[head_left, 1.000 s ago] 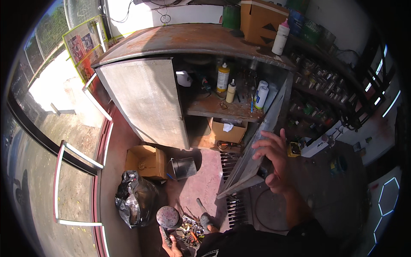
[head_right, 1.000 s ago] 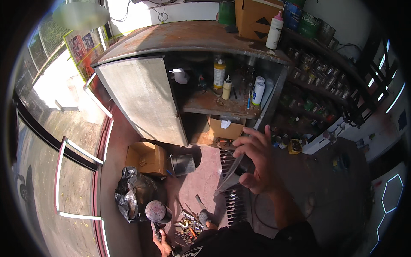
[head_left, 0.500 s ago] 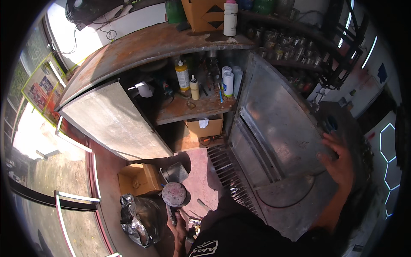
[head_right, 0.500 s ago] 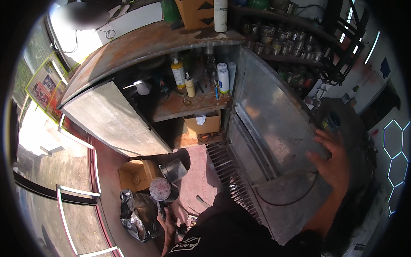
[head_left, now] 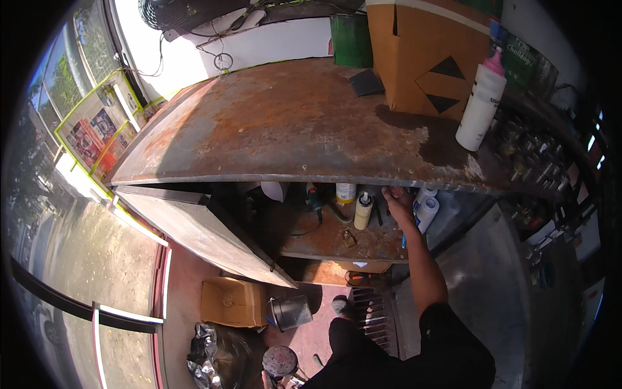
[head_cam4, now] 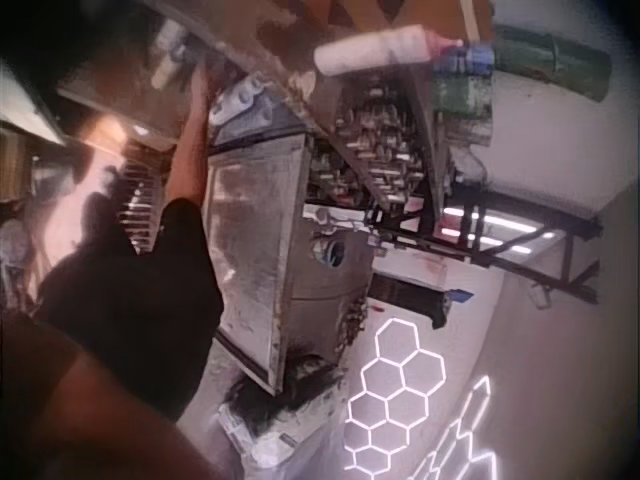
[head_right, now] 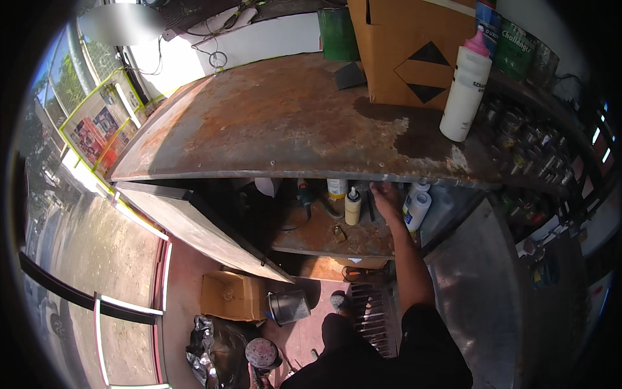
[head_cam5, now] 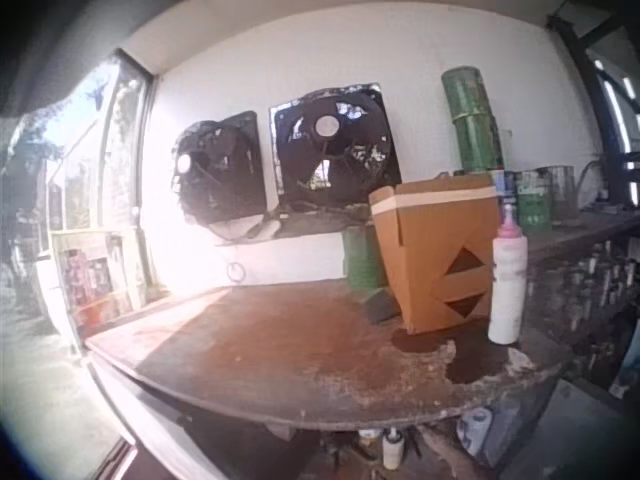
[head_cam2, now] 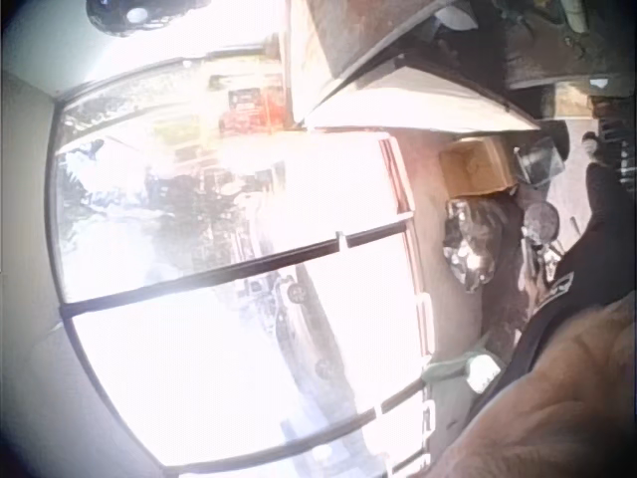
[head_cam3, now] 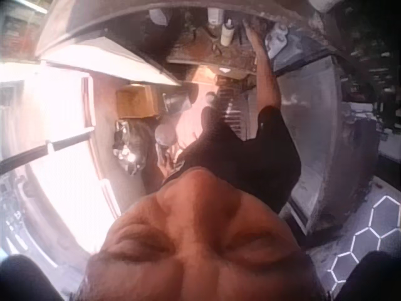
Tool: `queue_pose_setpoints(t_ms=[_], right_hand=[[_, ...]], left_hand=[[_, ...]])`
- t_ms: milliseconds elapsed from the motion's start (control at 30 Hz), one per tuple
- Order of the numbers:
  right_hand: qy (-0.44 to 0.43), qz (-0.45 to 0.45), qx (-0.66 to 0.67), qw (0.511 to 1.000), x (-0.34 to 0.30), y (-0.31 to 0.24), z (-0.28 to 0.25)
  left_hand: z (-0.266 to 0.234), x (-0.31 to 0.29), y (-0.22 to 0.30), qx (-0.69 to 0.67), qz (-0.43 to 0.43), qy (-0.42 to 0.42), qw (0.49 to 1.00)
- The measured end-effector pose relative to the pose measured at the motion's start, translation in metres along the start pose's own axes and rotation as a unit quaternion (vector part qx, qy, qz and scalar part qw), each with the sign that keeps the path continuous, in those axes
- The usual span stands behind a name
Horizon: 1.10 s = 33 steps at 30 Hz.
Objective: The person assembles and adjusts a spray gun, attaches a hose, and pours liquid into the spray gun's cup. They then spray a covered object in the workshop.
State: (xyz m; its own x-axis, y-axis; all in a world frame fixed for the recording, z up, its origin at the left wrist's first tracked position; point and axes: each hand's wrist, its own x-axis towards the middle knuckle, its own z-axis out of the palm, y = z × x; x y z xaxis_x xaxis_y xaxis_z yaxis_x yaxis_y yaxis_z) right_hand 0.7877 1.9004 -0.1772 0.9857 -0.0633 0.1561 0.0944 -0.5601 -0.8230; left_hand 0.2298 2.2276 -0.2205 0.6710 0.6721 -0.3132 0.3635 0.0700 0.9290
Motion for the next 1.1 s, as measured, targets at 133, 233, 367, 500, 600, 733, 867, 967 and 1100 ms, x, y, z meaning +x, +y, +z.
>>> queue_pose_setpoints(t_ms=[133,233,367,500,600,733,867,967,1100], right_hand=[[-0.055,-0.020,-0.295,0.954,0.123,0.045,0.011],[-0.058,0.024,-0.320,0.945,0.168,0.067,0.020],[-0.035,0.066,-0.342,0.937,0.206,0.094,-0.013],[-0.017,0.081,-0.345,0.935,0.217,0.095,-0.017],[0.004,0.089,-0.331,0.939,0.210,0.091,-0.026],[0.035,0.075,-0.286,0.955,0.183,0.084,-0.034],[0.070,0.055,-0.204,0.975,0.137,0.062,-0.028],[0.084,0.036,-0.110,0.990,0.099,0.012,0.008],[0.138,0.047,0.039,0.989,0.025,-0.049,0.012]], left_hand=[[0.062,0.086,0.049,-0.023,0.026,0.065,0.997],[0.087,0.139,0.089,-0.040,0.044,0.107,0.992],[0.126,0.167,0.111,-0.058,0.036,0.147,0.987],[0.134,0.170,0.119,-0.070,0.015,0.180,0.981],[0.141,0.166,0.115,-0.077,0.008,0.188,0.979],[0.127,0.158,0.107,-0.059,0.015,0.170,0.984],[0.094,0.137,0.096,-0.009,0.041,0.115,0.992],[0.046,0.103,0.084,0.042,0.060,0.087,0.994],[-0.004,0.071,0.062,0.095,0.103,-0.002,0.990]])
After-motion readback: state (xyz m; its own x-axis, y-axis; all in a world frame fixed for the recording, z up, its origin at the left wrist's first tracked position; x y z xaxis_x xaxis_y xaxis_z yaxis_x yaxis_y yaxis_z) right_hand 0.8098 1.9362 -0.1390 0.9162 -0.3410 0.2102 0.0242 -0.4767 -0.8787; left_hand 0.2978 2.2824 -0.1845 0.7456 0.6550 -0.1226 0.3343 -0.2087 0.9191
